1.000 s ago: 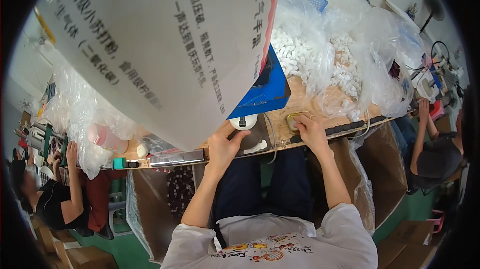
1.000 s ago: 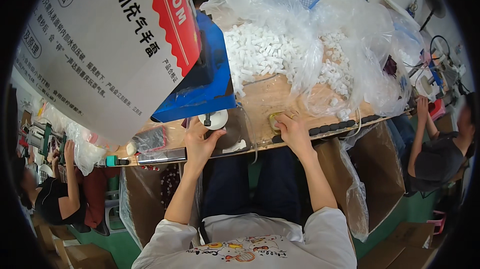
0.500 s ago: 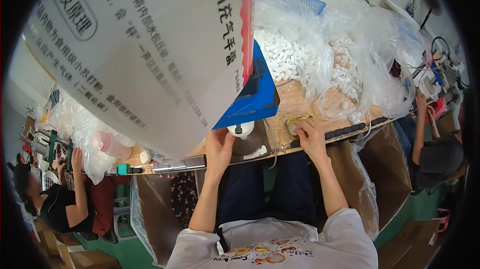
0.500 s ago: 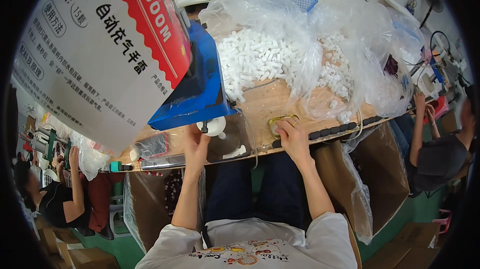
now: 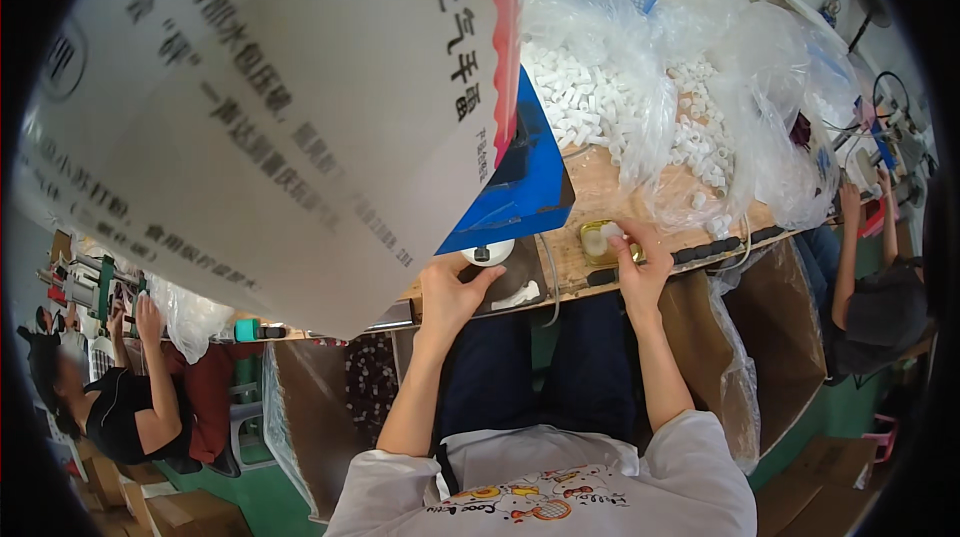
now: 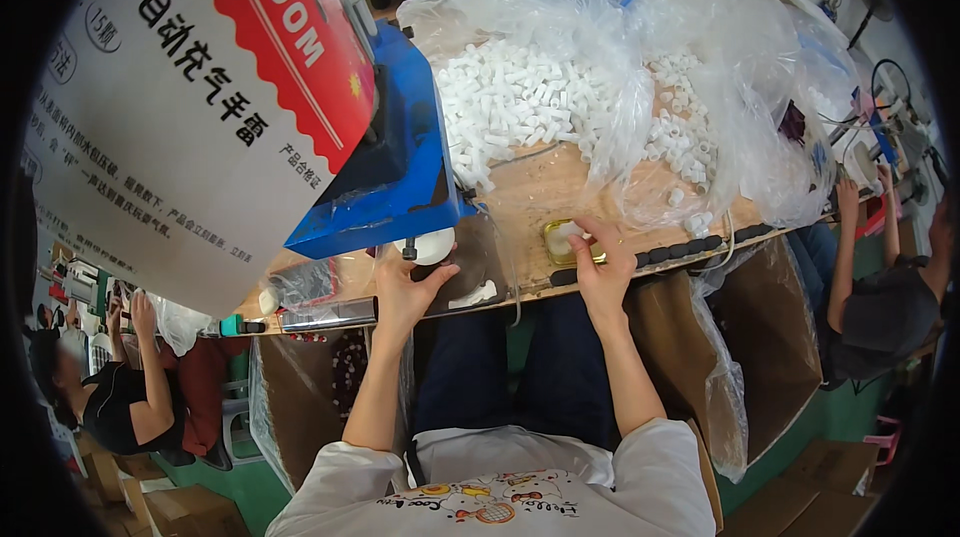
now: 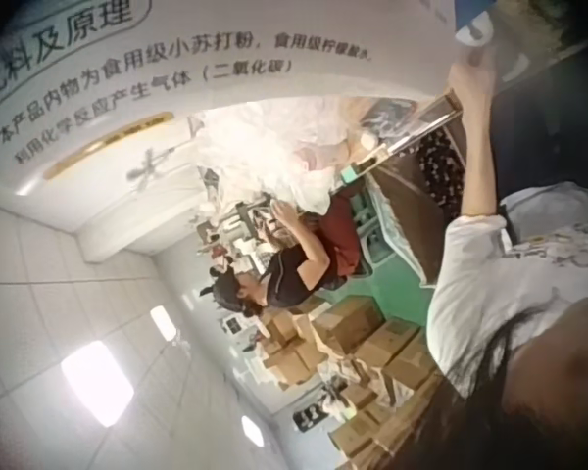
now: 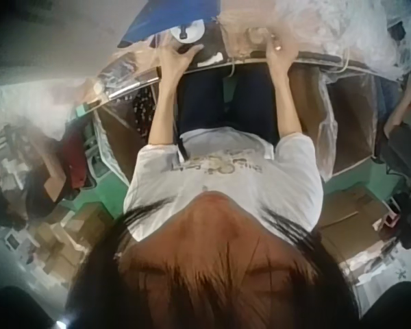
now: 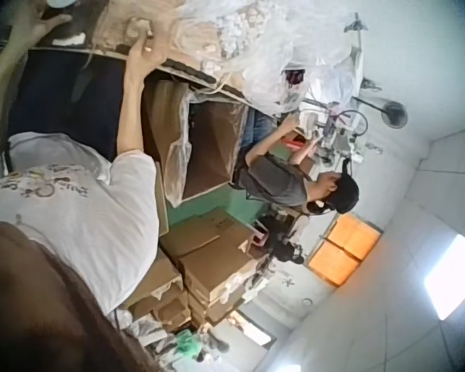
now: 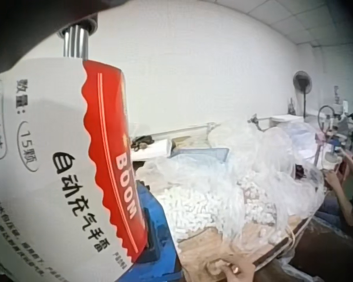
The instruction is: The person assembles small parts by hand and using a benchtop press tool, picking components from the table and pressing them into the fixture.
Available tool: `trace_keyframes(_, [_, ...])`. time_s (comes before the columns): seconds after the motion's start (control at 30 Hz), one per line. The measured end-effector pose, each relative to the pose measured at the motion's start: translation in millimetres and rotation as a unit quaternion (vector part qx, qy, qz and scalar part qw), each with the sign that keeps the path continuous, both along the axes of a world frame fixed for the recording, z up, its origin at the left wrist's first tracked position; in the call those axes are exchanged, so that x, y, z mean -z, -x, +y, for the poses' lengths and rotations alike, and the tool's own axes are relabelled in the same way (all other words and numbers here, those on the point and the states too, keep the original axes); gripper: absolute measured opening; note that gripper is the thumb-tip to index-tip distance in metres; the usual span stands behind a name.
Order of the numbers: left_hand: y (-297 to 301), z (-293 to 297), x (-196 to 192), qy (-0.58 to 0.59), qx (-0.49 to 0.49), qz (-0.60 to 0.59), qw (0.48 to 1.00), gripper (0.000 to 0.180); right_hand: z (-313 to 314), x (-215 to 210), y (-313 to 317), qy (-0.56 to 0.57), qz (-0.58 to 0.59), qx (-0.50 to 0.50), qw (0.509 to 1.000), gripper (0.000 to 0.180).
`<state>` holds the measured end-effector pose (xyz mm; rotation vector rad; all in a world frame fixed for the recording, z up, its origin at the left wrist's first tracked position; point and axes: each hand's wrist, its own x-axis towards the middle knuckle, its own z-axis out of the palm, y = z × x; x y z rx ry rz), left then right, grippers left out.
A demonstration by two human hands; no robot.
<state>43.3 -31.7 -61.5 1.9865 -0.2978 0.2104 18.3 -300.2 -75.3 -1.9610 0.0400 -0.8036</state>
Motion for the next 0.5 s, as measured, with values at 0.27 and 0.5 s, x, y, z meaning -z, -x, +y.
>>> trace_keyframes(0.27, [13,-15,9,0.017,-0.085,-0.079,0.993,0.022,82,-44,-9,-0.147,-0.015,-0.228,0.963,0.018])
trace_keyframes(0.5, [13,-17,14,0.007,-0.113,-0.069,0.991,0.023,95,-38,-23,0.124,-0.129,-0.284,0.942,0.014])
